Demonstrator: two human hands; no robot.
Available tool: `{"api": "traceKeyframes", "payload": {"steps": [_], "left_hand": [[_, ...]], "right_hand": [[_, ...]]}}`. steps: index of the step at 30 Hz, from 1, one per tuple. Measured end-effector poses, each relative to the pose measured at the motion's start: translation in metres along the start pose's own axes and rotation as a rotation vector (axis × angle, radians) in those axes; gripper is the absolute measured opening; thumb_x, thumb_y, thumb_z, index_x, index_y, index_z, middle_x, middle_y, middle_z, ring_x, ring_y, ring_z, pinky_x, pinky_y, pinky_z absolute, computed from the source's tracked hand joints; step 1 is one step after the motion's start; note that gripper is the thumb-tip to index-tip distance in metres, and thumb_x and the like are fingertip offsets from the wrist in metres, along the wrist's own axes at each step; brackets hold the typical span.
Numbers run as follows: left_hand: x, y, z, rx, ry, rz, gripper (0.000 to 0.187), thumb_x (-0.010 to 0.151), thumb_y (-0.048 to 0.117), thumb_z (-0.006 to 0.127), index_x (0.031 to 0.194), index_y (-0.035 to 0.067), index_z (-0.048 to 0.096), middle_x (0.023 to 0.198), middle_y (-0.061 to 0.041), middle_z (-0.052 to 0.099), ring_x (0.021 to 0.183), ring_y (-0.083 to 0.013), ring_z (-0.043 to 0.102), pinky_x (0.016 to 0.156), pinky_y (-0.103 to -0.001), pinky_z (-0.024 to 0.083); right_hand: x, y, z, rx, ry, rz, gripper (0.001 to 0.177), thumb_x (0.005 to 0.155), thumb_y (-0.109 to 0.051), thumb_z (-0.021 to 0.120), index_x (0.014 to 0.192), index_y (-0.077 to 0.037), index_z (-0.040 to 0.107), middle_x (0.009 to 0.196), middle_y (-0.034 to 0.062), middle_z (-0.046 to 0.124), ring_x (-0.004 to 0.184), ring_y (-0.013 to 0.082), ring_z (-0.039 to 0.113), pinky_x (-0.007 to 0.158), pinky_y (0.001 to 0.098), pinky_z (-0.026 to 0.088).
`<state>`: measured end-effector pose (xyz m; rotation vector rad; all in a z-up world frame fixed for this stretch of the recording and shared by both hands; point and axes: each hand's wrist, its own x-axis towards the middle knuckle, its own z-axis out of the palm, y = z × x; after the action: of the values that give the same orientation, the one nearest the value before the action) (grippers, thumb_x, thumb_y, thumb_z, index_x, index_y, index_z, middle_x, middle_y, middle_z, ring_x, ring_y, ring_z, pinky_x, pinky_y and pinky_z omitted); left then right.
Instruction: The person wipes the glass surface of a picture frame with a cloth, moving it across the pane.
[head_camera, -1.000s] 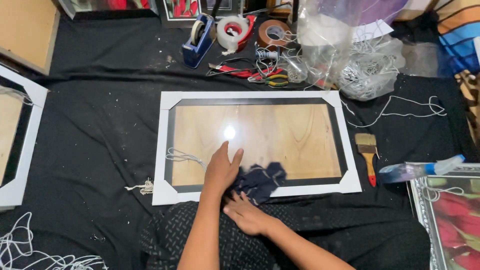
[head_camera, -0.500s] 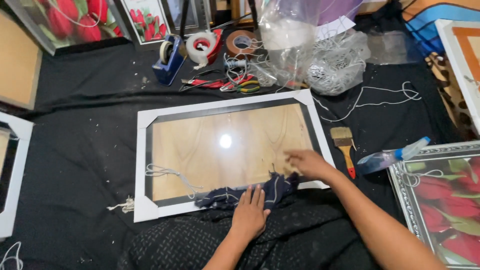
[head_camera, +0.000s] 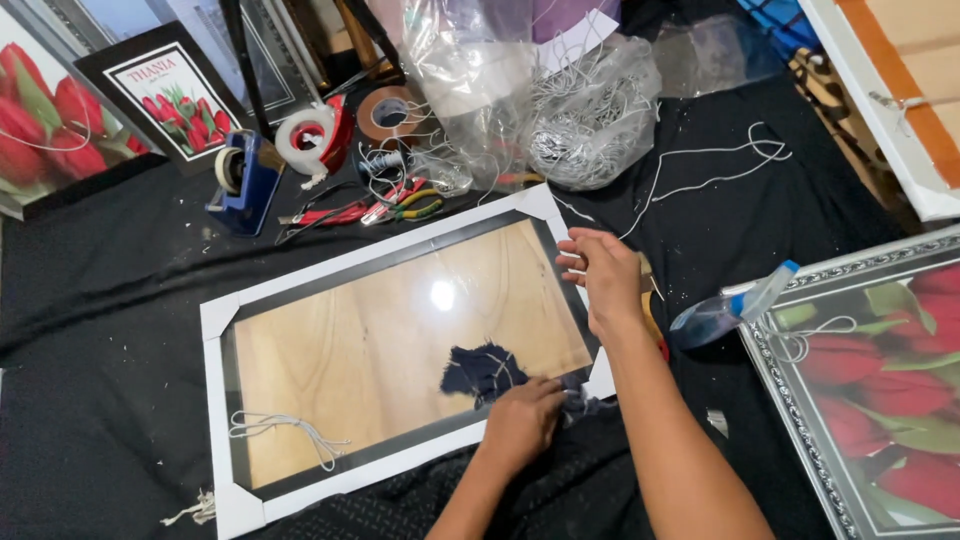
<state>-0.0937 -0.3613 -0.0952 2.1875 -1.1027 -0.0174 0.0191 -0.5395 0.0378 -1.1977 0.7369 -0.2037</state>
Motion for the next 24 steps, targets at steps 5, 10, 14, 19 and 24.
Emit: {"api": "traceKeyframes", "payload": {"steps": [5,10,14,19,24], "left_hand": [[0.002,-0.022,-0.06,-0.134,0.199,-0.428,0.023,0.092,0.016,0.068,0.112,0.016,0.079,0.103,-0.002,0.078,0.085,-0.0239,0.074,0.072,-0.036,0.055],[0.007,-0.05,-0.093,-0.786,0.684,-0.972,0.04,0.097,0.03,0.074,0.063,0.011,0.065,0.052,-0.003,0.055,0.049,-0.0146,0.052,0.044,-0.026,0.04],[0.024,-0.015,-0.13,-1.349,0.785,-1.001,0.06,0.098,0.058,0.056,0.131,0.009,0.064,0.127,-0.015,0.068,0.112,-0.0316,0.067,0.09,-0.043,0.057],[0.004,-0.009,-0.136,-1.059,0.496,-1.028,0.051,0.072,0.012,0.097,0.113,-0.001,0.07,0.088,-0.01,0.076,0.072,-0.0188,0.07,0.059,-0.028,0.057],[-0.021,-0.018,-0.139,-0.848,0.769,-1.066,0.038,0.099,0.019,0.069,0.128,-0.005,0.065,0.081,-0.005,0.065,0.067,-0.0103,0.056,0.053,-0.022,0.042]], "right_hand": [[0.001,-0.012,0.008,-0.388,-0.161,0.056,0.035,0.089,-0.018,0.054,0.117,-0.01,0.072,0.102,0.0044,0.077,0.075,0.0133,0.068,0.057,0.0258,0.044],[-0.019,0.014,0.025,-0.661,-0.683,0.058,0.062,0.083,-0.028,0.078,0.143,-0.017,0.065,0.135,0.0265,0.067,0.117,0.0384,0.07,0.088,0.044,0.058],[-0.022,0.047,0.039,-0.687,-0.796,0.069,0.053,0.074,-0.025,0.088,0.121,-0.004,0.074,0.077,0.0073,0.07,0.071,0.0188,0.064,0.063,0.0291,0.051],[-0.02,0.054,0.03,-0.649,-0.654,0.009,0.03,0.081,-0.024,0.083,0.098,0.0,0.076,0.065,0.0045,0.066,0.065,0.017,0.056,0.06,0.0277,0.042],[0.002,0.069,0.02,-0.846,-0.494,-0.065,0.024,0.089,-0.039,0.075,0.092,-0.016,0.077,0.063,0.0043,0.069,0.067,0.0182,0.063,0.059,0.0307,0.046]]}}
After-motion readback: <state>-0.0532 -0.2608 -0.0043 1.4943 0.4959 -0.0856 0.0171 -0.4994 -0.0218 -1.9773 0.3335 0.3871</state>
